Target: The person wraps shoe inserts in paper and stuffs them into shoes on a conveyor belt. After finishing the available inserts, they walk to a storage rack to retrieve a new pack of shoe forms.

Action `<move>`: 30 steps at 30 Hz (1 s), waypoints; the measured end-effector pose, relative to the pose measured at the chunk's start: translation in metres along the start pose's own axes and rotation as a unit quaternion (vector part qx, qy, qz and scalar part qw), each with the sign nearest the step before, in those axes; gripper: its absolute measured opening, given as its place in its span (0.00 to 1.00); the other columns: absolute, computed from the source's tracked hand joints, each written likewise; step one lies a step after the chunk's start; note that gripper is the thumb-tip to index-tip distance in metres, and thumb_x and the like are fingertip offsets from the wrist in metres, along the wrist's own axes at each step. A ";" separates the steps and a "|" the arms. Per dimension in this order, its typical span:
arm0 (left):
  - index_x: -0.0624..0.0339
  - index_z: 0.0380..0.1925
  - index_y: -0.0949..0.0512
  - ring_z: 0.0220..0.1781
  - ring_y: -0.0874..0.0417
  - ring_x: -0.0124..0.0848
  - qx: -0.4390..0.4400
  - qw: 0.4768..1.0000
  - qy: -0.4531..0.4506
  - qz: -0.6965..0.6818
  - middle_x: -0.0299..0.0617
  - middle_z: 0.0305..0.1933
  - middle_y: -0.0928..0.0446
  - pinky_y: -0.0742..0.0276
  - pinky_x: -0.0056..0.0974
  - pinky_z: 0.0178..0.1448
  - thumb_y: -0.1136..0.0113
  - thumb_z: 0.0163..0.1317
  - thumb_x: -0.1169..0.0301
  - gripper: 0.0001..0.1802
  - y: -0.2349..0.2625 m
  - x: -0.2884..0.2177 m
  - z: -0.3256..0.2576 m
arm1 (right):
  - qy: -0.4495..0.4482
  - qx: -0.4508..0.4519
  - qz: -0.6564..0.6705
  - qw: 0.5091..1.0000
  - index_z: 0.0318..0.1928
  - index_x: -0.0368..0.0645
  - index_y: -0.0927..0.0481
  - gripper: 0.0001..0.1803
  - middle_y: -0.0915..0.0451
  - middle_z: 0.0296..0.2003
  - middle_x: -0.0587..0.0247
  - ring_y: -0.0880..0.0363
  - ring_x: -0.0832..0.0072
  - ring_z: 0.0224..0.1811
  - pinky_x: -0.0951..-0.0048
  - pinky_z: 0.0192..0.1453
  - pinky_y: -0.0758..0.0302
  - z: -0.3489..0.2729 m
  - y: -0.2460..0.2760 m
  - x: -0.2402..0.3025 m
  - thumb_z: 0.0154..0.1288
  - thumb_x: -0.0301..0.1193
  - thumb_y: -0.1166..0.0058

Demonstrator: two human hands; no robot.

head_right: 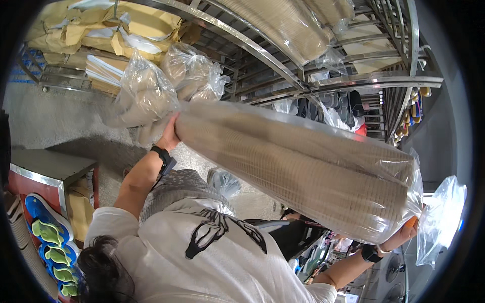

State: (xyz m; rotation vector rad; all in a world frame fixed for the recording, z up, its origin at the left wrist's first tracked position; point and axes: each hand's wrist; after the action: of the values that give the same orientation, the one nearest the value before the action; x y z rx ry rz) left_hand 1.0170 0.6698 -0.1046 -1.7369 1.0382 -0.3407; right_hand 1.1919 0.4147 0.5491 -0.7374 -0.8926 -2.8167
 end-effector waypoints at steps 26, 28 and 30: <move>0.65 0.61 0.39 0.63 0.31 0.50 -0.109 0.637 -0.066 0.760 0.58 0.60 0.31 0.34 0.44 0.63 0.34 0.51 0.52 0.43 -0.089 -0.020 0.153 | -0.277 0.119 -0.167 0.939 0.28 0.41 0.33 0.09 0.37 0.16 0.67 0.39 0.79 0.17 0.75 0.20 0.41 -0.255 -0.158 -0.248 0.46 0.23 0.46; 0.62 0.55 0.33 0.58 0.28 0.51 -0.130 0.601 -0.027 0.788 0.57 0.55 0.27 0.32 0.46 0.58 0.36 0.52 0.50 0.37 -0.101 -0.011 0.147 | -0.298 0.118 -0.180 0.930 0.29 0.40 0.32 0.11 0.35 0.18 0.64 0.37 0.76 0.17 0.74 0.21 0.39 -0.263 -0.156 -0.266 0.45 0.22 0.43; 0.61 0.34 0.24 0.43 0.22 0.54 -0.158 0.535 -0.043 0.829 0.56 0.37 0.21 0.29 0.51 0.44 0.40 0.54 0.48 0.25 -0.099 -0.005 0.136 | -0.311 0.120 -0.173 0.927 0.30 0.40 0.31 0.13 0.33 0.19 0.61 0.34 0.72 0.17 0.73 0.22 0.36 -0.261 -0.161 -0.279 0.43 0.21 0.40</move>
State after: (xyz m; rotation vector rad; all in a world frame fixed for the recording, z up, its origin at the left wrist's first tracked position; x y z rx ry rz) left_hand 1.1503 0.7680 -0.0744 -0.3097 2.2086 1.2042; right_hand 1.2909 0.3857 0.1476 -1.6178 -1.5588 -2.6806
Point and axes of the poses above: each hand's wrist, its own z-axis towards the middle knuckle, its own y-axis out of the back of the hand, x = y × z
